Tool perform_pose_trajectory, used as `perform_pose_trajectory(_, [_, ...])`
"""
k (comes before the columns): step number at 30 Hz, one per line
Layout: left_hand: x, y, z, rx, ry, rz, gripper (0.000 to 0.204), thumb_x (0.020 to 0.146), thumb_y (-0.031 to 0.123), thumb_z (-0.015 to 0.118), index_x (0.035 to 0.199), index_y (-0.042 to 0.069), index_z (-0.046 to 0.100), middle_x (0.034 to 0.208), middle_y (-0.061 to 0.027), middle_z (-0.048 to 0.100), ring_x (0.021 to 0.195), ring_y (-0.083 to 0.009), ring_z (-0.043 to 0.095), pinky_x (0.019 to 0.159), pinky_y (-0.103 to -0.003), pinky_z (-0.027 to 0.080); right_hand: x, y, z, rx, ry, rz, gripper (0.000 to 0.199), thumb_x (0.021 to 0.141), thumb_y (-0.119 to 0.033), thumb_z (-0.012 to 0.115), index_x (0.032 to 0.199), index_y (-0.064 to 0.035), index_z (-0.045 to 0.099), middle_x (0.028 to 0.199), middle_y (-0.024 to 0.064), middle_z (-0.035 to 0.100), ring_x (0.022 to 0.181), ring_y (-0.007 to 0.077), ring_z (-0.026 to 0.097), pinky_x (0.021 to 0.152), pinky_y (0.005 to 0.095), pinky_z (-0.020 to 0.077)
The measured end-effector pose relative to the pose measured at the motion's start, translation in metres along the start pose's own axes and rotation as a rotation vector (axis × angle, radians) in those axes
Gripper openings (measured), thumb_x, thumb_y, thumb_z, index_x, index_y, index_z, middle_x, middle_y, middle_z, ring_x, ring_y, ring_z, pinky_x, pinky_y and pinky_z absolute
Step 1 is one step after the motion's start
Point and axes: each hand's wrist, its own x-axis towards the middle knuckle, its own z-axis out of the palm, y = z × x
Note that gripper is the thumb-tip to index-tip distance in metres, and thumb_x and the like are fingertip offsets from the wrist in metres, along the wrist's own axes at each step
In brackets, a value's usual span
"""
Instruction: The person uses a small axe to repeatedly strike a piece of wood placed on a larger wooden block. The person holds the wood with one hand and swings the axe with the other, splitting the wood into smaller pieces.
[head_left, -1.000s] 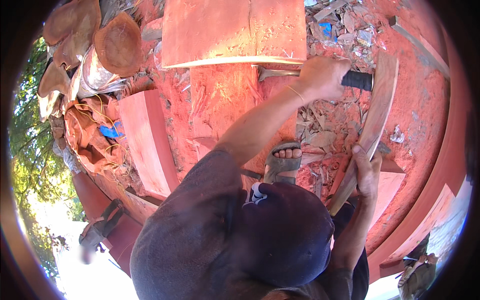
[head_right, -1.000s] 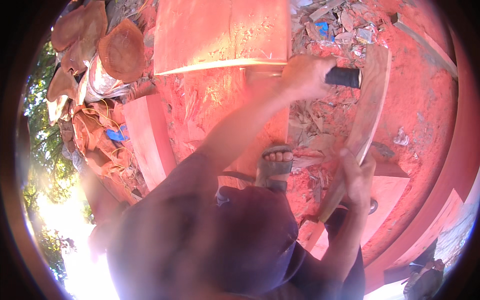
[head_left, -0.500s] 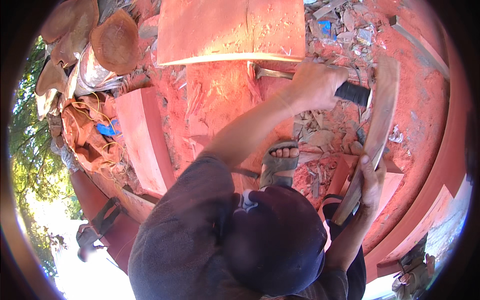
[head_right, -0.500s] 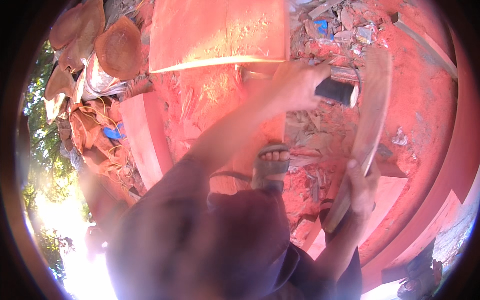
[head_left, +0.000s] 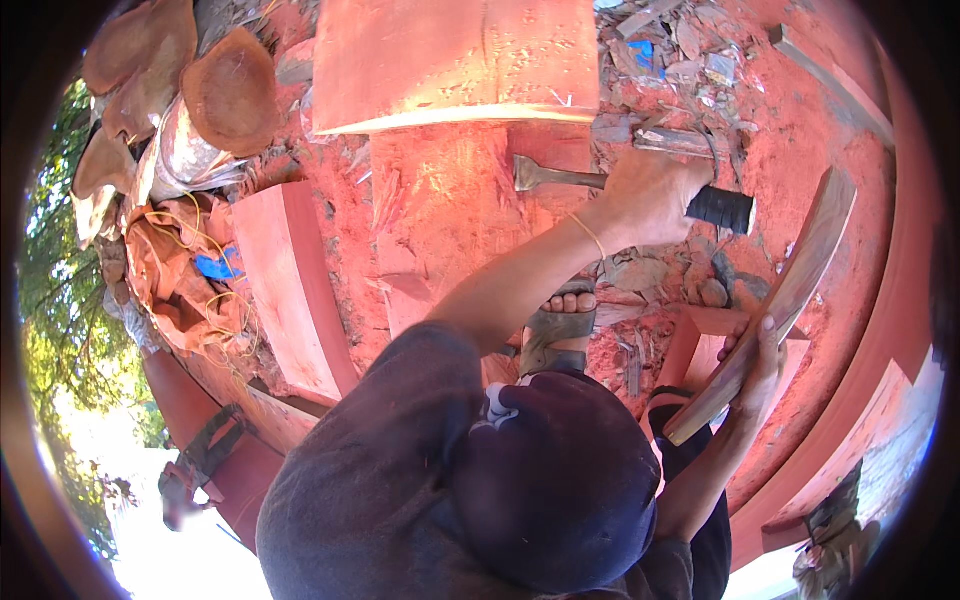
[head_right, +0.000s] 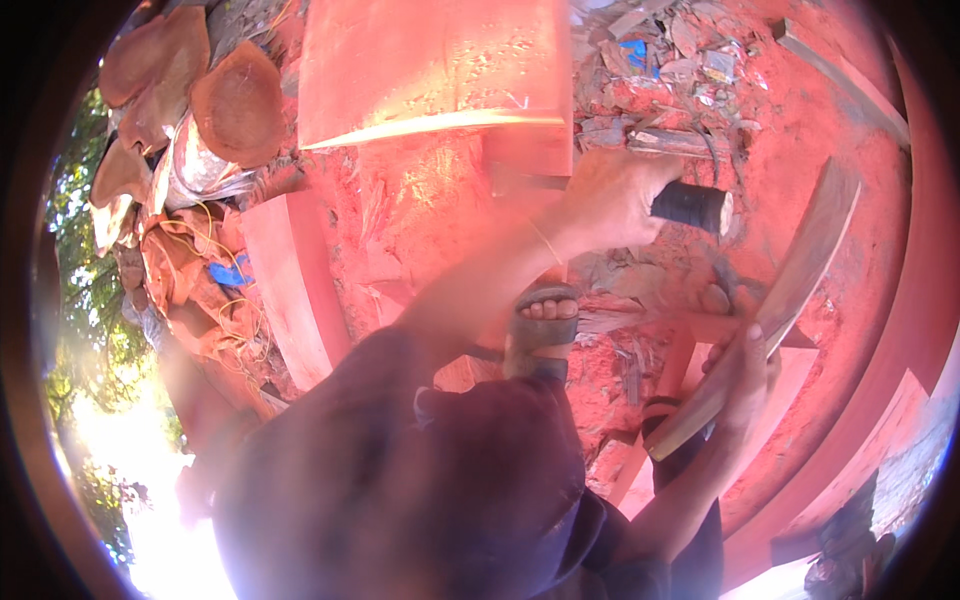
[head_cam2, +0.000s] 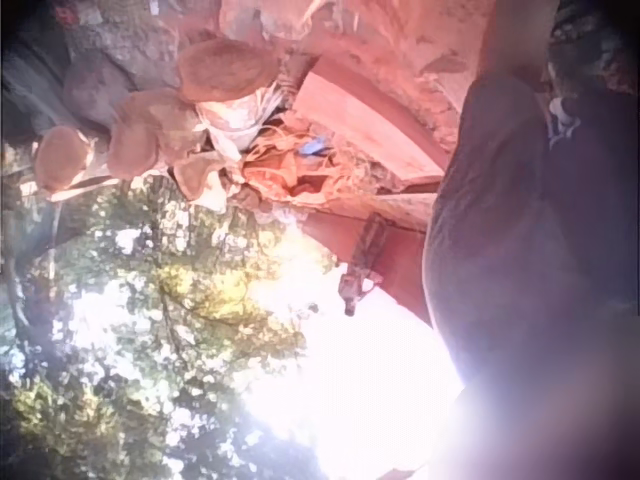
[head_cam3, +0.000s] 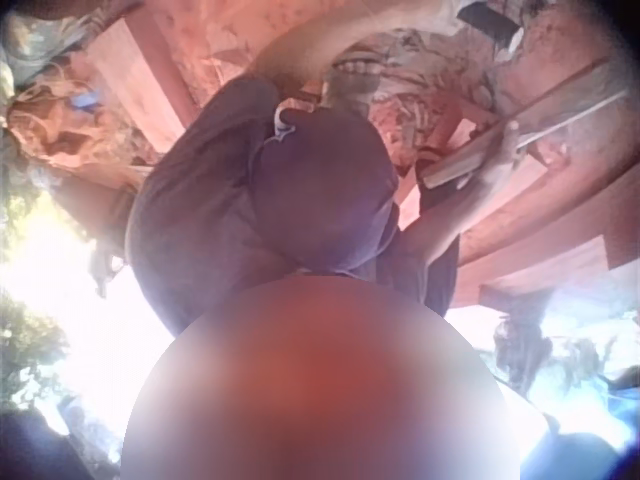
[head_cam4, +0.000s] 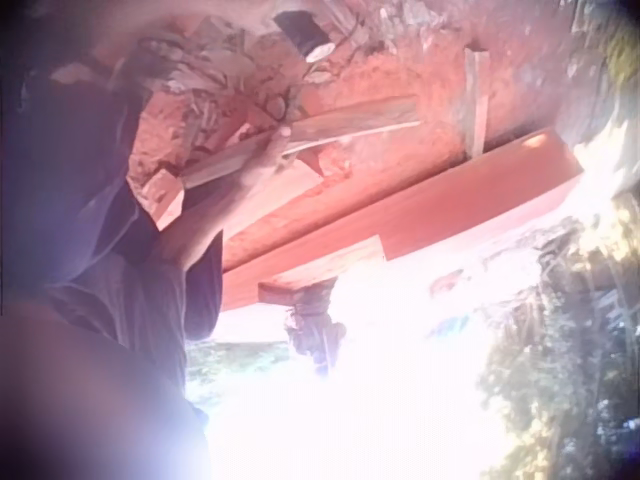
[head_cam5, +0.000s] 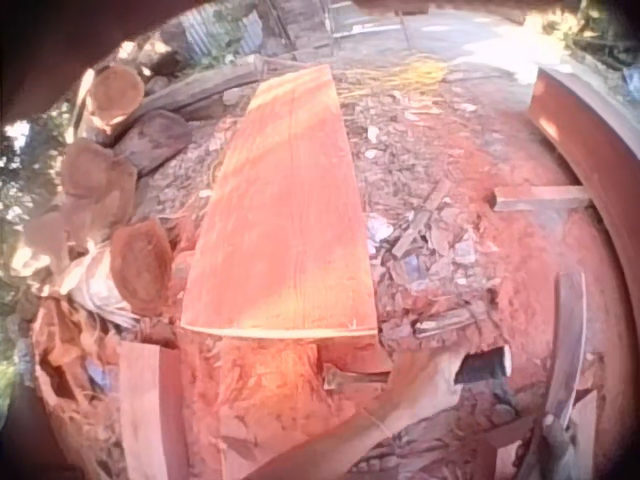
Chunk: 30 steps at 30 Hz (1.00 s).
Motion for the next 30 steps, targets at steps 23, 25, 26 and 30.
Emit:
perform_pose_trajectory(23, [0.000, -0.009, 0.009, 0.069, -0.113, -0.062, 0.026, 0.068, 0.019, 0.072, 0.090, 0.012, 0.060, 0.072, -0.0132, 0.066, 0.073, -0.0382, 0.069, 0.063, -0.052, 0.051, -0.008, -0.092, -0.008, 0.563, -0.001, -0.430, 0.049, 0.099, -0.046, 0.059, 0.120, -0.0014, 0.055, 0.094, 0.0096, 0.062, 0.079, 0.0188, 0.060, 0.078, 0.0338, 0.0518])
perform_pose_trajectory(25, [-0.001, -0.010, 0.006, 0.044, -0.142, -0.049, 0.026, 0.068, 0.017, 0.072, 0.090, 0.012, 0.060, 0.072, -0.0130, 0.066, 0.074, -0.0382, 0.069, 0.063, -0.052, 0.051, -0.008, -0.080, 0.007, 0.328, 0.159, -0.410, 0.044, 0.099, -0.045, 0.060, 0.113, -0.0029, 0.056, 0.085, 0.0075, 0.060, 0.074, 0.0169, 0.058, 0.075, 0.0330, 0.0508])
perform_pose_trajectory(26, [-0.002, -0.010, 0.004, 0.036, -0.138, -0.036, 0.025, 0.068, 0.016, 0.071, 0.090, 0.012, 0.059, 0.072, -0.0130, 0.066, 0.074, -0.0383, 0.069, 0.063, -0.052, 0.051, -0.014, -0.056, 0.023, 0.045, 0.239, -0.383, 0.041, 0.099, -0.043, 0.062, 0.109, -0.0038, 0.057, 0.079, 0.0060, 0.059, 0.070, 0.0159, 0.058, 0.070, 0.0325, 0.0511])
perform_pose_trajectory(30, [-0.003, -0.014, -0.001, 0.038, -0.111, -0.007, 0.026, 0.069, 0.014, 0.071, 0.091, 0.012, 0.059, 0.073, -0.0127, 0.066, 0.074, -0.0382, 0.068, 0.063, -0.052, 0.051, -0.013, 0.001, 0.018, -0.187, -0.258, -0.117, 0.041, 0.094, -0.042, 0.068, 0.106, -0.0040, 0.059, 0.072, 0.0040, 0.061, 0.056, 0.0143, 0.057, 0.055, 0.0299, 0.0494])
